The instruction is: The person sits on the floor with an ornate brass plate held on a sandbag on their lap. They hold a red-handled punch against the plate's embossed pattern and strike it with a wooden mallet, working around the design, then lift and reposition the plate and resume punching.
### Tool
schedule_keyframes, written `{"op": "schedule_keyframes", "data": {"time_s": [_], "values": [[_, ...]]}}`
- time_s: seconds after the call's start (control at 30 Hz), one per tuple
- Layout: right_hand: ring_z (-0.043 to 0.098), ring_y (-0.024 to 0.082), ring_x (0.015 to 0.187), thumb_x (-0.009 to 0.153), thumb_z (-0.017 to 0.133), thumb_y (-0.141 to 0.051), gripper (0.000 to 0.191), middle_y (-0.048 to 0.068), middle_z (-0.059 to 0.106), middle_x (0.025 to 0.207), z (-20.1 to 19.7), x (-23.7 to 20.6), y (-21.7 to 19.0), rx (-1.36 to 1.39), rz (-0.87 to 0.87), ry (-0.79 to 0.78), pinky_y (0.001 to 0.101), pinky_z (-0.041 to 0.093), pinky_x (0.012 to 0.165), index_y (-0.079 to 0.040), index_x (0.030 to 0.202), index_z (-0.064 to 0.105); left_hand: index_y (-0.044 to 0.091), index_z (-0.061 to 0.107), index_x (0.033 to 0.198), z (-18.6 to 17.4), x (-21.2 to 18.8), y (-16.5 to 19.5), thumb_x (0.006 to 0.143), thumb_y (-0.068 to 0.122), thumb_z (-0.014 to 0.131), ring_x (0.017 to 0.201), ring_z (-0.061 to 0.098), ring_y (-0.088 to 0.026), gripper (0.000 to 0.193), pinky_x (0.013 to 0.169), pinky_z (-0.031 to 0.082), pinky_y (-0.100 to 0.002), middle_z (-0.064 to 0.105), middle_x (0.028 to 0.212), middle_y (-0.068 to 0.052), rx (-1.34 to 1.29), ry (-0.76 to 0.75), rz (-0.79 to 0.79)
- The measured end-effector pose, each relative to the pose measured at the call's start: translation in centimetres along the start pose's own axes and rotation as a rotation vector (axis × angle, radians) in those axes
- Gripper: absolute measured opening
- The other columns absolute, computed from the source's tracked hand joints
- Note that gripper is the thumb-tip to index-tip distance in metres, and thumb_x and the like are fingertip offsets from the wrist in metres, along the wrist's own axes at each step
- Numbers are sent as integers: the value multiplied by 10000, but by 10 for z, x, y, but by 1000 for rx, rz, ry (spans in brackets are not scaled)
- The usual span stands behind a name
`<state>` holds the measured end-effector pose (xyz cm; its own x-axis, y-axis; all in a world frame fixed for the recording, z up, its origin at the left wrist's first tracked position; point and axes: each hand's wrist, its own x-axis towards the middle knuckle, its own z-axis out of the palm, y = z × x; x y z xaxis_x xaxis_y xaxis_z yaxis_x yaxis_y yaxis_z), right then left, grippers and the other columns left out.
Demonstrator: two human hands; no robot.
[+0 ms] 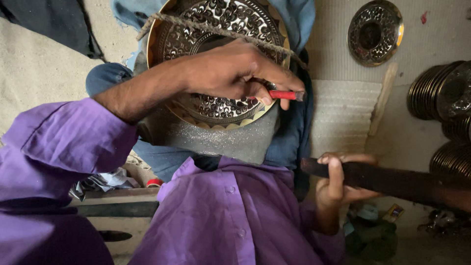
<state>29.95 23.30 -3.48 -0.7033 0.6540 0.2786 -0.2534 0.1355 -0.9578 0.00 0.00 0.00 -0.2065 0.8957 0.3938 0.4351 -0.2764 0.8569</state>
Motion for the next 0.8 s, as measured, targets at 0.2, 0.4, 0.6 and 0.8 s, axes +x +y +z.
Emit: {"op": "schedule_keyframes", "data": {"time_s": [0.2, 0.4, 0.6, 0.8], "values": [[648, 330, 939, 784, 746, 168, 784, 265, 631, 1059, 0, 17, -3, -983, -338, -360, 429, 549, 863, -54, 1450, 397, 91, 611, 1409, 11, -8, -5, 919, 27, 754, 1191, 707, -302, 514, 890, 599, -397, 695, 1356, -105, 7, -15, 25], [659, 289, 980, 811, 770, 87, 891, 219, 667, 1111, 8, 16, 8, -990, -273, -472, 364, 562, 895, -69, 1537, 278, 87, 609, 1414, 14, -21, -15, 906, 25, 750, 1145, 721, -277, 531, 806, 598, -385, 703, 1326, -121, -30, -26, -17], [621, 203, 943, 981, 762, 154, 1026, 138, 611, 1057, -3, 14, 31, -555, 101, -347, 342, 548, 947, -76, 1712, 81, 69, 588, 1385, 3, -25, -17, 959, -13, 714, 1035, 767, -178, 452, 802, 614, -345, 778, 1126, -58, -120, -2, -94], [619, 180, 922, 1015, 787, 169, 1063, 116, 612, 1076, 15, 31, 34, -320, -46, -216, 315, 534, 905, -163, 1671, 18, 49, 571, 1387, -8, -18, -32, 964, -33, 676, 1051, 767, -190, 443, 785, 622, -329, 777, 1131, -46, -71, 15, -64]]}}
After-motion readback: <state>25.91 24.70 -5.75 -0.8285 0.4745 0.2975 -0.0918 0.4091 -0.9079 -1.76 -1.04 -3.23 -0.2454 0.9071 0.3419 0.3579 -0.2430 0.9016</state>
